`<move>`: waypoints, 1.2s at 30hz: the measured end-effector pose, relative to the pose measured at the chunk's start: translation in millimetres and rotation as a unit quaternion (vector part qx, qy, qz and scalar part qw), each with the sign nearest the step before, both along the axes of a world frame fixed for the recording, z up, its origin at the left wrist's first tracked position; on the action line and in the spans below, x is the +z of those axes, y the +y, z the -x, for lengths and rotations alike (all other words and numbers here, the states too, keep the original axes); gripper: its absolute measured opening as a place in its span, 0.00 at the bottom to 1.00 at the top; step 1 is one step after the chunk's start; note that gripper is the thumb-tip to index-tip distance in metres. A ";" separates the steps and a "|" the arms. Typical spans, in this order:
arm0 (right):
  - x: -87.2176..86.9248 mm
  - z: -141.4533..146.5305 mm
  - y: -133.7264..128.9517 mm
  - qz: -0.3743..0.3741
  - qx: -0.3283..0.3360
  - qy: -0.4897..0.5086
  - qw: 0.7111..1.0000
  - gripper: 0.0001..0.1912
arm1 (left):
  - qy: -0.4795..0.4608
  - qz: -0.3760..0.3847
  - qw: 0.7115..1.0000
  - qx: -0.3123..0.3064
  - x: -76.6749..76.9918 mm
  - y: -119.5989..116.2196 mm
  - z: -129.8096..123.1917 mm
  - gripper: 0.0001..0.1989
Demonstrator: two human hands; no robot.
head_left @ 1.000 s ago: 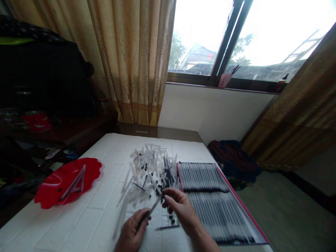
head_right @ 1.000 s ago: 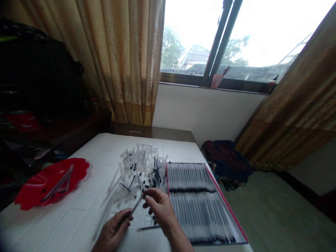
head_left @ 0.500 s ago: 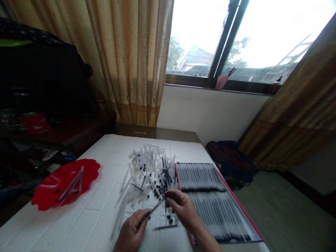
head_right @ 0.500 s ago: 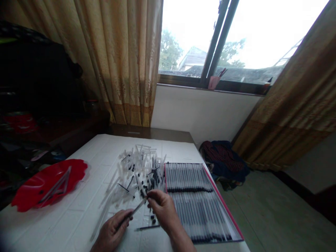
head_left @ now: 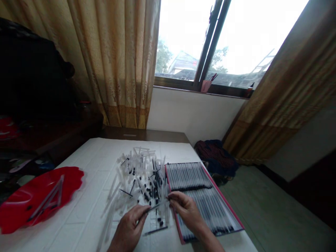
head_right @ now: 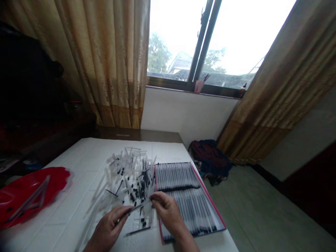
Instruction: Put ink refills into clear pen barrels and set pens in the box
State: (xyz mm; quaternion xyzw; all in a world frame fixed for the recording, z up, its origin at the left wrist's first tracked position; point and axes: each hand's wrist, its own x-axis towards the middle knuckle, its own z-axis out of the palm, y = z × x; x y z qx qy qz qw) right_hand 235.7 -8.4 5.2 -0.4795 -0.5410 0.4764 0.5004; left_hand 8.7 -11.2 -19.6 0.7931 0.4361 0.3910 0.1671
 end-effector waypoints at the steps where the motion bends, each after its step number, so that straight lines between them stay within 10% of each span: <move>1: -0.3 -3.0 -1.9 -0.003 -0.005 0.000 1.000 0.09 | 0.002 0.006 1.000 -0.007 0.3 0.6 -2.0 0.10; 21: 2.1 -6.6 -22.2 -0.035 -0.004 -0.178 0.983 0.08 | 0.014 0.131 0.989 -0.069 2.4 8.1 9.3 0.13; 36: 6.5 30.2 -7.3 -0.114 0.018 -0.453 0.884 0.14 | -0.019 0.210 0.977 0.030 1.4 0.9 40.1 0.21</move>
